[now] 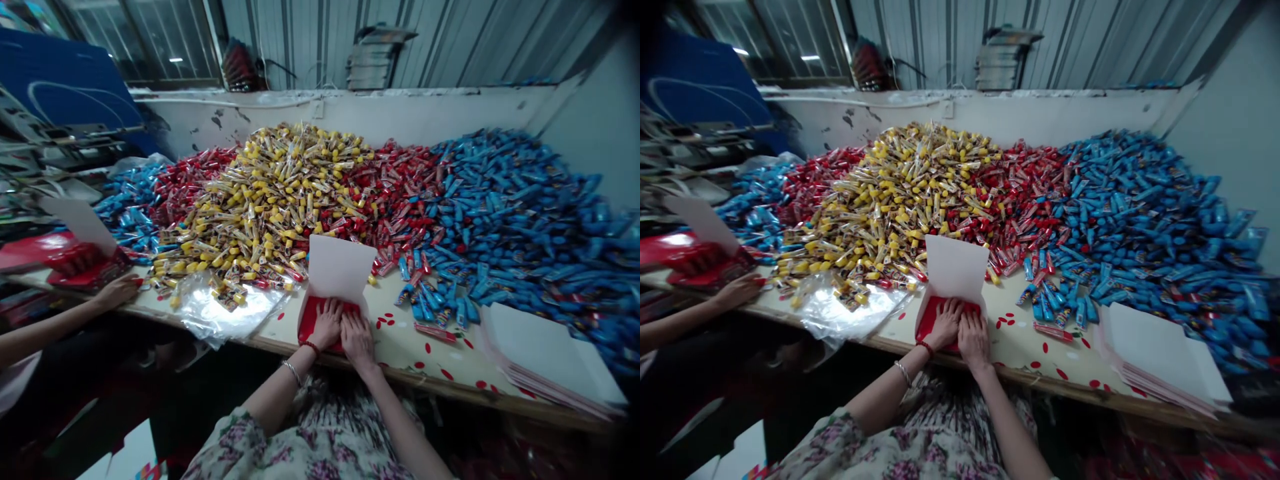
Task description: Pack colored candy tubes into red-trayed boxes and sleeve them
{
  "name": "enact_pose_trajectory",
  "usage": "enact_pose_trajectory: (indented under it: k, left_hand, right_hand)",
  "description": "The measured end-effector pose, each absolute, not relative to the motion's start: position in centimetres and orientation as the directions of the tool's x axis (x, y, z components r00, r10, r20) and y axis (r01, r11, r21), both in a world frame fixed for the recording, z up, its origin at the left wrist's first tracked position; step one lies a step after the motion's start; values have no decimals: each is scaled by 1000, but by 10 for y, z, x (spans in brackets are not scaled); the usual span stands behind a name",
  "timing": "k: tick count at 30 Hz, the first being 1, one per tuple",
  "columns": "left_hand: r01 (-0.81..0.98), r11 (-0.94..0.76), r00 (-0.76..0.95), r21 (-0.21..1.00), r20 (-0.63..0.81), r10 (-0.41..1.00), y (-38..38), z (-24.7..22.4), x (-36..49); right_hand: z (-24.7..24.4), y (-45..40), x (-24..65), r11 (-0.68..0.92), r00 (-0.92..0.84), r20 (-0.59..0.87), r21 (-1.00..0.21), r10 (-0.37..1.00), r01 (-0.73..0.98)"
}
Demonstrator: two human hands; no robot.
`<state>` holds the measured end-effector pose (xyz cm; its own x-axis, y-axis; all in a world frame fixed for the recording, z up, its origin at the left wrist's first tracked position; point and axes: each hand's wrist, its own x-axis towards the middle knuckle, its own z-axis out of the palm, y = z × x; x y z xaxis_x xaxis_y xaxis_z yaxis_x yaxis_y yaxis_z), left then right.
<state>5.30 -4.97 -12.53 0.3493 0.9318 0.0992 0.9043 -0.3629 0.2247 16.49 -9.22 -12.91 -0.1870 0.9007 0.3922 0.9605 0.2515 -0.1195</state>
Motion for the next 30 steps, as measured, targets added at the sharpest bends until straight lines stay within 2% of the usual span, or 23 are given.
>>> enact_pose_trajectory:
  k: [8,23,25,30]
  left_hand:
    - [898,-376,356,228,126,926,-51,-123,51]
    - [903,-350,332,249,114,936,-37,-124,51]
    - [900,-333,312,283,117,943,-33,-123,51]
    - [849,-275,230,451,155,961,-31,-116,45]
  right_hand:
    - [-127,-92,163,221,-162,351,-133,922,966]
    - [-131,-77,166,244,-181,391,-118,902,962]
    - [-131,-72,166,264,-195,414,-117,889,957]
    - [-134,-68,170,304,-222,500,-89,837,948]
